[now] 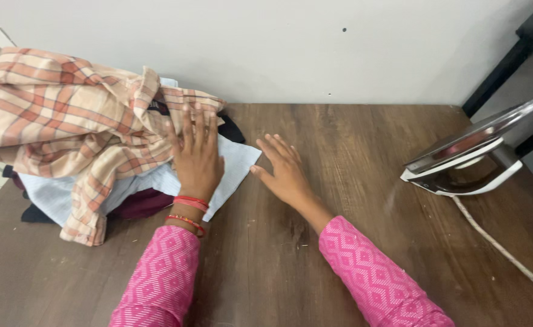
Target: The person irons a plaid shirt on a wooden table. They smooth the fabric, use an iron on the sleeves and body, and repeatedly reposition the shirt to continue ironing different sections.
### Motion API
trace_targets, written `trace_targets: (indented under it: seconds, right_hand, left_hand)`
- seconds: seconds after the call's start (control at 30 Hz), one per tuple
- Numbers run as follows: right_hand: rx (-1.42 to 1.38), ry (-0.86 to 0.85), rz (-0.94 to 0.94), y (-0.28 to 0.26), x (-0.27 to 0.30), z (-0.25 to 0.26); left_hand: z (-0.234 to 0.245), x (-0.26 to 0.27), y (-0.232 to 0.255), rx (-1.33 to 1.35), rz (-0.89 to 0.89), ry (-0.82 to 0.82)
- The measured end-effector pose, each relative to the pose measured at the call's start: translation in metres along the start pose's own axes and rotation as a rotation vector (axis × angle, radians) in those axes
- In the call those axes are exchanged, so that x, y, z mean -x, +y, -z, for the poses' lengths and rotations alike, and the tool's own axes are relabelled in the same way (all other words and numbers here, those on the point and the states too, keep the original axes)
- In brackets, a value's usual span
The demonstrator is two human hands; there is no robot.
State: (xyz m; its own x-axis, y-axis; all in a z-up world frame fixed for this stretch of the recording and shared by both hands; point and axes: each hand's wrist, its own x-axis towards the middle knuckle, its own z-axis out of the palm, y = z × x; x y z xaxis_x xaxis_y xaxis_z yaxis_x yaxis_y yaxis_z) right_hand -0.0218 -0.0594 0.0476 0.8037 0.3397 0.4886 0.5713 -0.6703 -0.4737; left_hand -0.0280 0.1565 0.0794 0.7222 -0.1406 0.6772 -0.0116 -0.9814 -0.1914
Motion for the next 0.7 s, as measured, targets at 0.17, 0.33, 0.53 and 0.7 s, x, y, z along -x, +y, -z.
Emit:
trace_targets:
  seconds: [0.17, 0.33, 0.53, 0.7]
  right_hand:
    - [-0.085, -0.028, 0.099, -0.046, -0.017, -0.041]
    - [-0.228, -0.069, 0.161, -0.066, -0.007, -0.053]
    - [-0.567, -0.079, -0.098, -0.039, -0.005, -0.075]
    - [-1.082, -0.009, -0.041, 0.021, 0.002, -0.051]
  left_hand:
    - [0.007, 0.013, -0.065, -0.25, 0.006, 0.036]
    - [0.014, 0.003, -0.074, -0.03, 0.029, 0.034]
    - [0.065, -0.017, 0.011, 0.549, -0.051, 0.148]
    - [0.111, -0.009, 0.108, 0.709, -0.396, 0.201]
